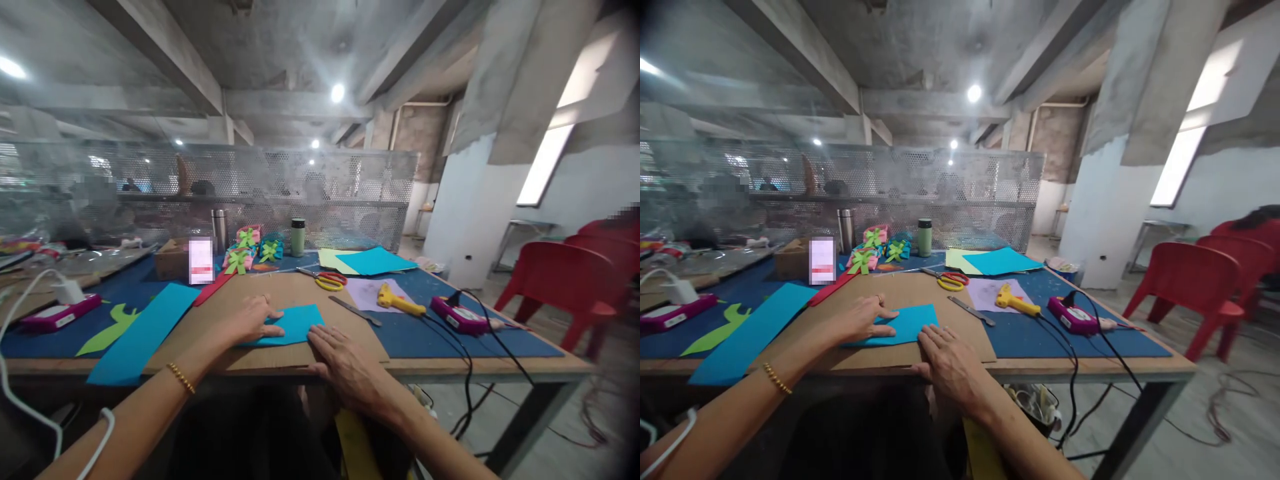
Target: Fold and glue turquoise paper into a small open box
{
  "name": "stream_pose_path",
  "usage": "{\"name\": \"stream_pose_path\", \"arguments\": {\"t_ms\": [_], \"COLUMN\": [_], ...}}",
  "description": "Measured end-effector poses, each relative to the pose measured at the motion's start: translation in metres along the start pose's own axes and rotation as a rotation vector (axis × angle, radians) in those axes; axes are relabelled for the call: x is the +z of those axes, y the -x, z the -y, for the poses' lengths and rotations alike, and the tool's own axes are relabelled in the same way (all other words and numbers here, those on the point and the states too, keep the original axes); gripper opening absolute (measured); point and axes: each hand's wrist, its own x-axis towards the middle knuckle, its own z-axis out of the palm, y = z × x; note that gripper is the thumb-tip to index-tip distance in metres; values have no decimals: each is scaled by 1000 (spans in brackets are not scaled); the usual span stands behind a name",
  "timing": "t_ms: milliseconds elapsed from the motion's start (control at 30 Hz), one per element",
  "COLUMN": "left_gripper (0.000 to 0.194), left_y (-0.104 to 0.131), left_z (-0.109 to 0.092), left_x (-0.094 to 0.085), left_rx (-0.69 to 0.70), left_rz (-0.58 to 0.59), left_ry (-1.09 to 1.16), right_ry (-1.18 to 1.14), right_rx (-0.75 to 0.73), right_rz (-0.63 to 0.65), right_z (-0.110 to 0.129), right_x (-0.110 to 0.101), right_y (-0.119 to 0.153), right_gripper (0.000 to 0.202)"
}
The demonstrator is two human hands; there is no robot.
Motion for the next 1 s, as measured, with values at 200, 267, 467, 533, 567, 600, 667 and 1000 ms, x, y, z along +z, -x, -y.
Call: {"name": "stream_pose_path", "arguments": {"t_ms": [200, 267, 467, 533, 567, 600, 667, 1000], "left_gripper": [50, 49, 51, 51, 51, 50, 50, 49], "left_y": [5, 5, 5, 5, 5, 5, 5, 11], "left_z": [-5, -6, -6, -7, -7, -7, -7, 4], "left_x": [-4, -6, -5, -5, -6, -6, -5, 25], "left_rx": [-20, -28, -32, -43, -45, -45, -48, -10], "left_rz": [9, 12, 14, 10, 5, 0, -12, -176], "left_ry": [11, 13, -22, -13, -7, -2, 2, 2], "right_ry": [173, 207, 61, 11, -1, -5, -2, 65], "right_rx": [97, 102, -76, -70, -61, -52, -41, -86], "right_rz": [-55, -140, 30, 93, 106, 110, 108, 88], "right_z": [-17, -16, -3, -1, -1, -1, -2, 1], "right_x": [-16, -18, -1, 6, 9, 11, 12, 14], "right_y": [16, 5, -30, -30, -28, -26, -23, -22], "right_gripper": [32, 34, 62, 69, 71, 73, 75, 81]}}
